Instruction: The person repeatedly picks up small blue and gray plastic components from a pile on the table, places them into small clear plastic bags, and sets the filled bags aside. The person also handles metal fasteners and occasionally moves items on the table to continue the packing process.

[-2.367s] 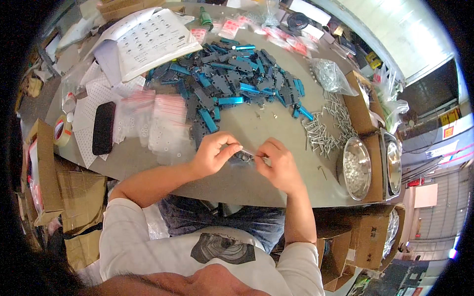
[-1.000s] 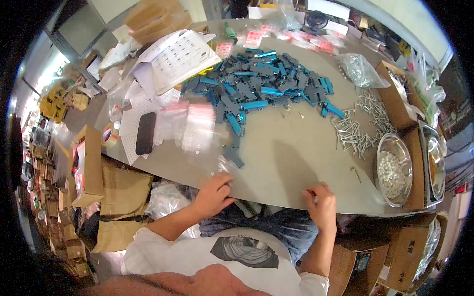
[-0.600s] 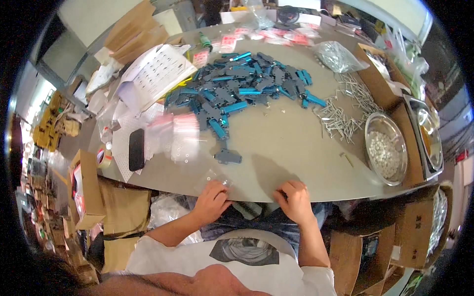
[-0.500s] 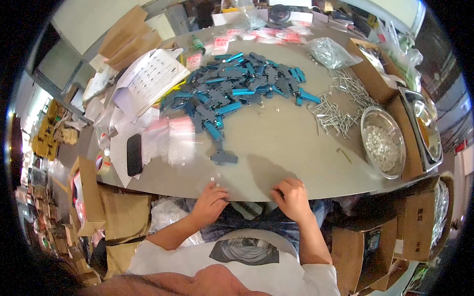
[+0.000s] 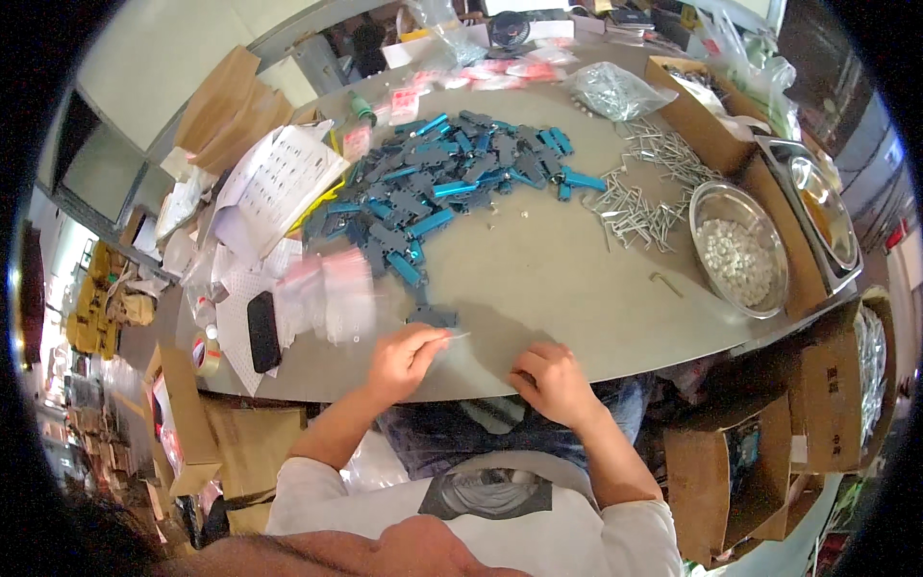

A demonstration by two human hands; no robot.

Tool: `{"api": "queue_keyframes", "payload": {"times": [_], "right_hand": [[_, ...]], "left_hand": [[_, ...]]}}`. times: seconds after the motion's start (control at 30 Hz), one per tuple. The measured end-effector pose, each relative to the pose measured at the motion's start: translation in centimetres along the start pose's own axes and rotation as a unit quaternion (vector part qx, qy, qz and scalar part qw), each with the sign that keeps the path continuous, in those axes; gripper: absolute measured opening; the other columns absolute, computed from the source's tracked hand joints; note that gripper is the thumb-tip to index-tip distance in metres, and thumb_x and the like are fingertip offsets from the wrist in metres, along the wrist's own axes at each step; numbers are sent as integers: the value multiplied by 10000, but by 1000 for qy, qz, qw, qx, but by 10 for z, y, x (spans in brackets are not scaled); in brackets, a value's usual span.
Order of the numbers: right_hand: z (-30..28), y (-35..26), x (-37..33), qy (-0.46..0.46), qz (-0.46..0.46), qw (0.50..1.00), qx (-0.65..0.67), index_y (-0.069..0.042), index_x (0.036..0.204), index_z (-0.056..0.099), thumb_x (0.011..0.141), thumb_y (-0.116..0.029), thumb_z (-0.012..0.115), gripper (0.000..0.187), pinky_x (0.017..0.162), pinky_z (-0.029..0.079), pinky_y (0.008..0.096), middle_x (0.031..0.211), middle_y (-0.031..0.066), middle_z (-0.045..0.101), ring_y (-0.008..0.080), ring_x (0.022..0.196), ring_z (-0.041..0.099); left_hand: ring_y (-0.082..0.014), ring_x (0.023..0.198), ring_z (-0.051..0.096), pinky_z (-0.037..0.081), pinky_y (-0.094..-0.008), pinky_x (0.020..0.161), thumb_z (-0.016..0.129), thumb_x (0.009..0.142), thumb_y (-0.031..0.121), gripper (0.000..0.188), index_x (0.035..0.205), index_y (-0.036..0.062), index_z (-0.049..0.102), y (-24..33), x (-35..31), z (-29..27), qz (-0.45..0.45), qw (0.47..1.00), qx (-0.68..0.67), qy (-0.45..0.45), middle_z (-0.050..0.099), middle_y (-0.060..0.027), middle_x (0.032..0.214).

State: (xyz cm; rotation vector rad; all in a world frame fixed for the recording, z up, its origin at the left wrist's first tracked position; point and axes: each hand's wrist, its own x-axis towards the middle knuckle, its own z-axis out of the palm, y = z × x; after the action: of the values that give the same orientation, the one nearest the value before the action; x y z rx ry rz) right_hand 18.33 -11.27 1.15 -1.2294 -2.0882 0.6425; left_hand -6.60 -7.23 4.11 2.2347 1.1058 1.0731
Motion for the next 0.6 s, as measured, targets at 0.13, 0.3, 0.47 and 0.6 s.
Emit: {"api": "queue_keyframes", "payload": {"times": [0.13, 0.3, 0.47, 0.6], "right_hand": [[-2, -1, 1, -1, 14, 1000, 23, -44, 798, 615, 755, -119, 680, 108, 671, 470, 429, 781, 129, 596, 339, 757, 586], [-11, -11, 14, 16, 31, 999, 25, -40, 860, 617, 758, -102, 671, 131, 706, 487, 425, 854, 144, 600, 357, 806, 592], [-7, -26, 30, 102, -13, 994, 42, -54, 936, 622, 725, -28, 693, 224, 750, 501, 396, 956, 133, 609, 336, 865, 600], [-4, -50, 44, 88, -76, 992, 41, -60, 953, 636, 715, -16, 704, 251, 745, 504, 387, 944, 112, 626, 316, 868, 604]], "left_hand": [[-95, 627, 569, 439, -247, 544, 746, 782, 30, 114, 790, 14, 633, -9, 23, 2, -90, 990, -77, -80, 612, -67, 680], [-126, 637, 582, 450, -236, 577, 743, 777, 35, 130, 826, -5, 629, -20, 48, 15, -17, 980, -186, -63, 630, -82, 816], [-235, 601, 574, 451, -301, 550, 725, 771, 65, 132, 778, -4, 612, -37, 29, 32, -6, 989, -110, -97, 592, -109, 738], [-279, 627, 594, 460, -347, 546, 764, 691, 92, 172, 727, 30, 608, -34, 22, 29, -19, 990, -77, -114, 575, -119, 691]]}}
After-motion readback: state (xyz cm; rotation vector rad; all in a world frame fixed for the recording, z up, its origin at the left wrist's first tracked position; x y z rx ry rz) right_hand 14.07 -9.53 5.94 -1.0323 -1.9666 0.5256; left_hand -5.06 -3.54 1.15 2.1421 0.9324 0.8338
